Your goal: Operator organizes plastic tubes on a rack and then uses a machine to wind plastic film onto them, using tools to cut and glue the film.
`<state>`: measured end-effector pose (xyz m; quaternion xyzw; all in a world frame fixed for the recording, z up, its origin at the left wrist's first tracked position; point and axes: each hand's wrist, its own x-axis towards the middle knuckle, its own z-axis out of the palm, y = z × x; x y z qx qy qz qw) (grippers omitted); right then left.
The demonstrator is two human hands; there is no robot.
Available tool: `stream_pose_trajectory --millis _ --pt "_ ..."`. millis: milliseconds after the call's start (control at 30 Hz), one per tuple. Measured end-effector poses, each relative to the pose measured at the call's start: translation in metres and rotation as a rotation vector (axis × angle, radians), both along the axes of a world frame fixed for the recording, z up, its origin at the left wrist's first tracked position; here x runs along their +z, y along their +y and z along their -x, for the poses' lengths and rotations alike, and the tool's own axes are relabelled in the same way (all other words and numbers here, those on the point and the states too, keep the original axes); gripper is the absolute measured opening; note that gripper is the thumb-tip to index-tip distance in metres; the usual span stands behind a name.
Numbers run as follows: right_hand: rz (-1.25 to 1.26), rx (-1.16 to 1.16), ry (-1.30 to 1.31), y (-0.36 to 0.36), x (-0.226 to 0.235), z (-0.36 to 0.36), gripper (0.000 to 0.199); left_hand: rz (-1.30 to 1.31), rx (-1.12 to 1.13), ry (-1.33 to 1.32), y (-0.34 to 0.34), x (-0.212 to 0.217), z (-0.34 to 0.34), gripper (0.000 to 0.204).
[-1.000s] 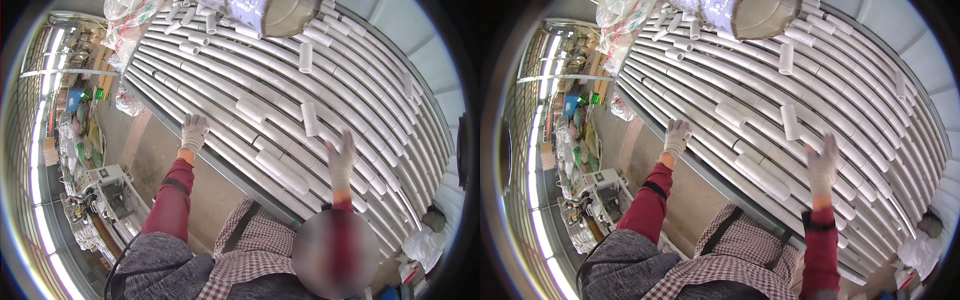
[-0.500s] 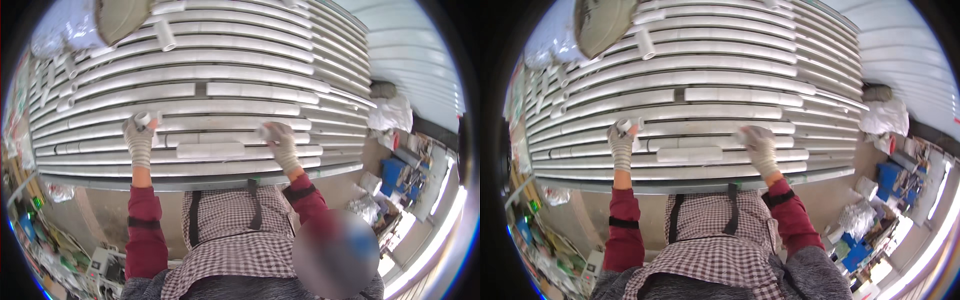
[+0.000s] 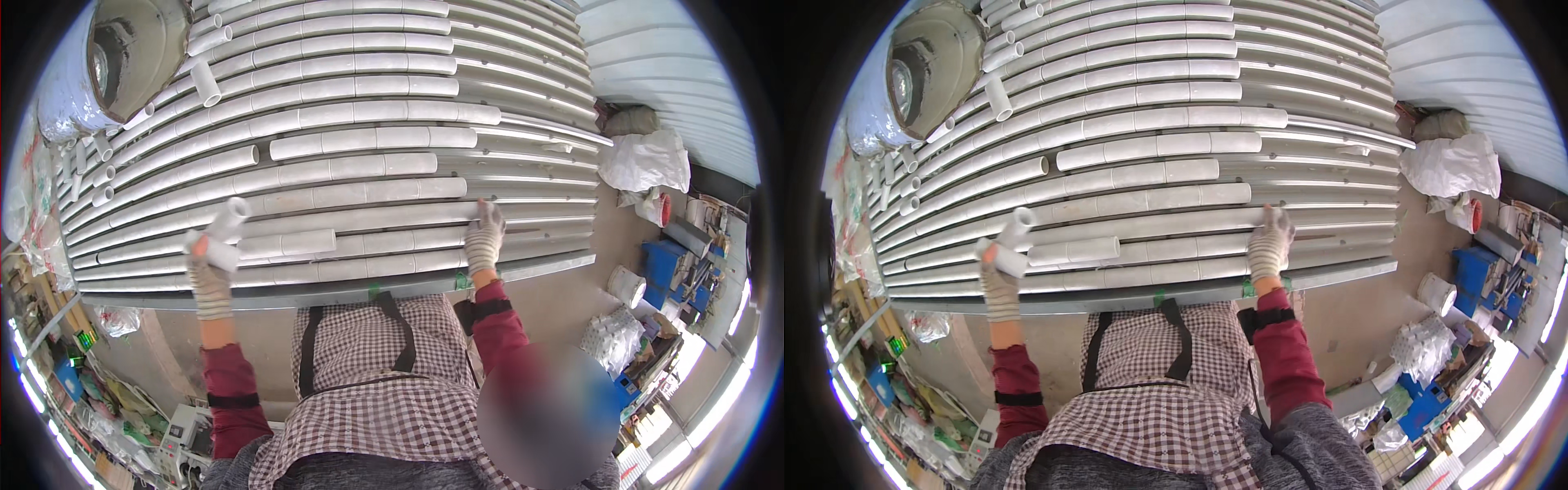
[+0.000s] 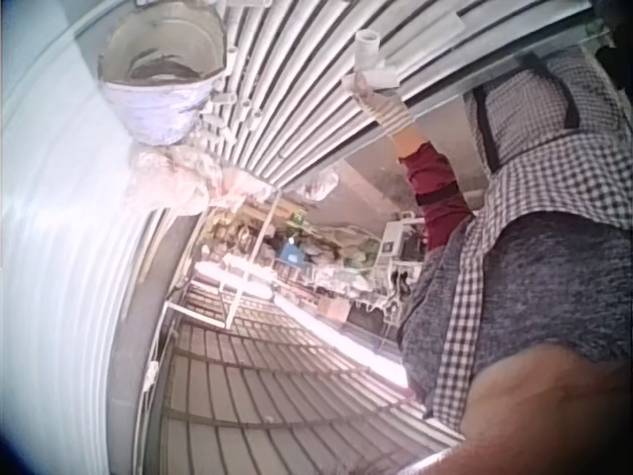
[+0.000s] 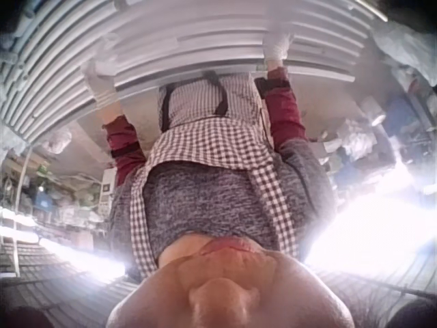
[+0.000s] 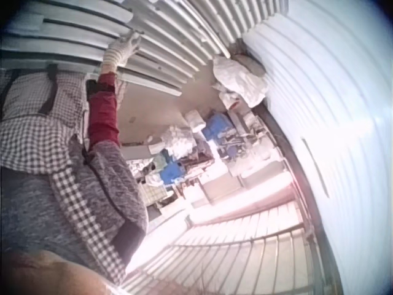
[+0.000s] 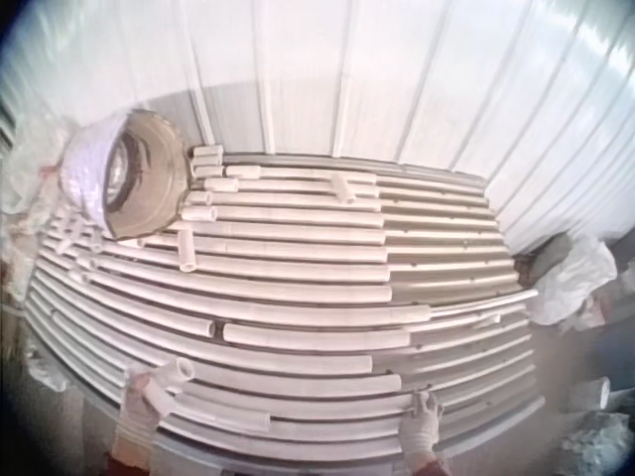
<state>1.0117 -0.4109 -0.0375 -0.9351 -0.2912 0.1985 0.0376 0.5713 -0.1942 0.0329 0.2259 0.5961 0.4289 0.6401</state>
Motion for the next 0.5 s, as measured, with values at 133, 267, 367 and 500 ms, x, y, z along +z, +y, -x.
stream_pose_trajectory --millis 133,267,367,500 --pt "0.175 0.344 0.010 0.002 -0.012 0.034 0.055 -0.114 -0.245 0.027 -0.056 -0.055 -0.101 0.048" --pt "-0.025 0.236 0.198 -0.007 0.002 0.018 0.055 0.130 -0.423 -0.152 -0.072 -0.010 -0.286 0.044" --pt "-0.926 -0.311 0.726 -0.012 -0.022 -0.029 0.054 0.085 -0.561 -0.264 -0.068 -0.032 -0.376 0.046" --pt "-1.010 -0.499 0.907 0.025 -0.003 -0.089 0.050 -0.298 -0.801 0.518 -0.069 -0.043 -0.401 0.036"
